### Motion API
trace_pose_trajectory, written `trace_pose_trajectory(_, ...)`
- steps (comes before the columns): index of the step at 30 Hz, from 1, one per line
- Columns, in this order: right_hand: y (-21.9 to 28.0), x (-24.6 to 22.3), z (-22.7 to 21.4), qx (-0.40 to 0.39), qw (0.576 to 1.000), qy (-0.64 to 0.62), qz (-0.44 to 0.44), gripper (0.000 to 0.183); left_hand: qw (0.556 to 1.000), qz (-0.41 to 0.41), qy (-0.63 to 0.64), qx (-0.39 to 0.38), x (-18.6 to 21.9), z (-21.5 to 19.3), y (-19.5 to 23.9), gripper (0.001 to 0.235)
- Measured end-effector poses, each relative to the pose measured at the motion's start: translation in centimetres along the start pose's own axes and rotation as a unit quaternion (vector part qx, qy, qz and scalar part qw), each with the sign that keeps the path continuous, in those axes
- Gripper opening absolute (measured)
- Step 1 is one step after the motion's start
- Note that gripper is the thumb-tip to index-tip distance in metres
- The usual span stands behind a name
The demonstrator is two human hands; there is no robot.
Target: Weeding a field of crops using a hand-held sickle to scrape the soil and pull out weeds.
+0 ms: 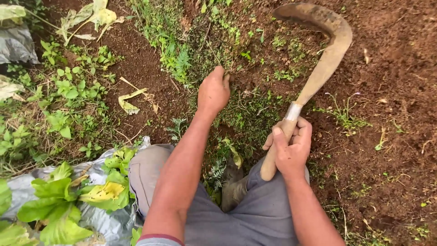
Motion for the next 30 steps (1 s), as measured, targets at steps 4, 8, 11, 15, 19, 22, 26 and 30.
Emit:
trace_pose_trajectory(4, 0.1, 0.4, 0.4, -0.015, 1.0, -0.007, 0.0, 0.031, 0.992, -0.101, -0.036, -0.066, -6.6, 5.7, 4.4, 0.018)
trace_pose_trajectory(8, -0.1, 0.5, 0.5, -0.026, 1.0, 0.002, -0.004, 0.031, 0.961, -0.208, 0.074, -0.168, -5.1, 8.9, 8.1, 0.05)
trace_pose_trajectory(11, 0.2, 0.6, 0.5, -0.029, 1.0, 0.003, 0.002, 0.031, 0.949, -0.227, 0.115, -0.186, -5.8, 11.4, 9.2, 0.063)
trace_pose_trajectory(15, 0.2, 1.4, 0.4, -0.03, 0.999, -0.009, 0.007, 0.033, 0.963, -0.184, 0.094, -0.172, -5.7, 11.4, 9.1, 0.043)
trace_pose_trajectory(19, 0.3, 2.3, 0.2, -0.038, 0.999, -0.022, 0.017, 0.035, 0.971, -0.185, 0.039, -0.149, -3.8, 6.6, 9.6, 0.022)
trace_pose_trajectory(22, 0.3, 2.3, 0.4, -0.054, 0.998, -0.019, 0.01, 0.034, 0.96, -0.259, 0.059, -0.09, -13.1, 11.7, 11.8, 0.018)
trace_pose_trajectory(26, 0.4, 1.9, 1.0, -0.065, 0.997, -0.027, 0.02, 0.036, 0.897, -0.384, 0.141, -0.166, -15.7, 15.5, 16.4, 0.073)
trace_pose_trajectory(30, 0.1, 2.2, 1.4, -0.078, 0.996, -0.025, 0.028, 0.036, 0.816, -0.475, 0.299, -0.137, -17.7, 22.4, 18.9, 0.131)
Point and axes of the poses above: each hand's wrist, its own y-axis away from the middle knuckle, its own z-axis out of the palm, x = y × z, the point moved 3 cm from there along -y, towards the middle knuckle, and after that the axes turned 6 degrees about z, right-handed, at the moved point
